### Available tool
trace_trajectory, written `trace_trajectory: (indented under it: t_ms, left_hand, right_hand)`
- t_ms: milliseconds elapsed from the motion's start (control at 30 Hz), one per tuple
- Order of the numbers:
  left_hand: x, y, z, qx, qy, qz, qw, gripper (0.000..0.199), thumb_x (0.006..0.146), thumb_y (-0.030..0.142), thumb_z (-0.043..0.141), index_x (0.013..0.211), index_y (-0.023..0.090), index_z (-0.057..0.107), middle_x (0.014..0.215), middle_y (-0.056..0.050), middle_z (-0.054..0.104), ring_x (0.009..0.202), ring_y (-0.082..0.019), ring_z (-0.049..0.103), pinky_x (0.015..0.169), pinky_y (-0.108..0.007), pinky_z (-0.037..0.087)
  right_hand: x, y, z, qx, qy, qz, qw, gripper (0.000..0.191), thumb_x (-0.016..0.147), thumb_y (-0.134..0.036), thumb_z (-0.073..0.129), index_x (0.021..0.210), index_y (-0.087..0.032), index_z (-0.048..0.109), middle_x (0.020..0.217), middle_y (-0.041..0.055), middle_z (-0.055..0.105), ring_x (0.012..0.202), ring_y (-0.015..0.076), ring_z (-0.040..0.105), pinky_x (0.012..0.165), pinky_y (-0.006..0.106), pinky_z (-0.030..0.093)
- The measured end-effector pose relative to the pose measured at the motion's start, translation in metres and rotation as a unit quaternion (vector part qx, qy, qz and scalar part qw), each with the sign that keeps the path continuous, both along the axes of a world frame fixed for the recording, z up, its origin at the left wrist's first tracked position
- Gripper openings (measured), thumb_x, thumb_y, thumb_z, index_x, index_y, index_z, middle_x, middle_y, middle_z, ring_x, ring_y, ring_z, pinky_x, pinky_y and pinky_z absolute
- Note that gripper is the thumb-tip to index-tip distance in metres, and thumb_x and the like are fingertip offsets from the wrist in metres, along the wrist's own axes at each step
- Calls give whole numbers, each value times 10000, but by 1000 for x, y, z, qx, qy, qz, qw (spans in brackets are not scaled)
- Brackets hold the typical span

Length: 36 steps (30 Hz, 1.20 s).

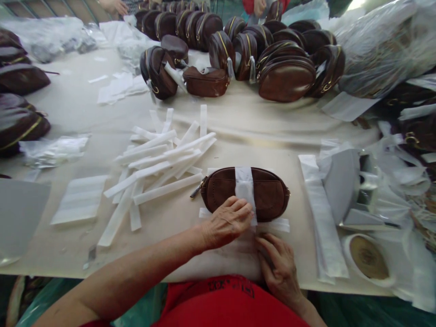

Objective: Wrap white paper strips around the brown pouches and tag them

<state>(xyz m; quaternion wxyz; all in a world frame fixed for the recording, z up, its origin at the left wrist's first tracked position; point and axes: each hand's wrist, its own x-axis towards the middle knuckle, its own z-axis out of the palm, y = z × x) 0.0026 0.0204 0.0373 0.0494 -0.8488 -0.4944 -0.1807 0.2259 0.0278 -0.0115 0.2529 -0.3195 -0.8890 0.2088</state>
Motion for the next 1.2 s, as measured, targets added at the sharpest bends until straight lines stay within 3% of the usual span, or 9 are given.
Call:
trace_trajectory:
  t_ms: [133,267,467,600,700,933,1200]
  left_hand:
    - [6,-2,-5,38,-17,9,999,219,925,114,397,982,55,600,1021,-127,603,978,-204,534,849,-346,497]
    - [6,-9,-19,91,-28,2,995,224,905,91,430,1063,13,569,1119,-160,589,1064,-232,534,912,-367,515]
    - [2,-19,-36,75,-12,-14,997,328,881,64,427,1196,-11,481,1210,-189,555,1244,-279,429,995,-422,481]
    - [0,-24,-29,-2,-29,-20,999,463,879,235,483,1244,-45,426,1277,-251,487,1287,-334,360,1015,-465,453]
    - [0,-24,-23,-67,-50,-16,996,532,876,340,501,1253,-30,425,1313,-258,453,1287,-321,363,1022,-447,446]
    - [5,-11,-24,11,-108,32,994,213,918,202,461,1055,91,581,1106,-117,615,1080,-190,536,889,-309,529]
    - [9,-1,-8,-20,-134,65,989,141,874,256,556,866,131,622,991,-83,584,888,-175,508,741,-276,523]
  right_hand:
    - [-11,0,-1,-59,-2,-44,997,278,835,-154,462,1059,-236,604,1037,55,628,976,229,566,811,385,413]
    - [-14,2,0,-93,-4,-58,994,274,824,-156,464,1018,-250,633,1007,43,637,951,223,566,804,375,407]
    - [-14,2,-1,-111,17,-58,992,360,759,-81,423,1002,-242,634,988,38,632,923,208,563,790,353,405]
    - [-18,1,0,-66,12,-59,996,336,749,-79,458,988,-234,636,968,45,630,893,222,555,745,364,393]
    - [-20,0,2,-53,10,-62,997,296,763,-92,471,965,-231,638,959,45,630,875,222,551,729,363,393]
    - [-18,2,3,-83,13,-56,995,262,814,-113,457,964,-231,636,961,37,637,895,216,546,748,356,384]
    - [-20,1,2,-68,15,-58,996,264,818,-121,477,969,-248,652,945,37,621,869,207,534,726,356,365]
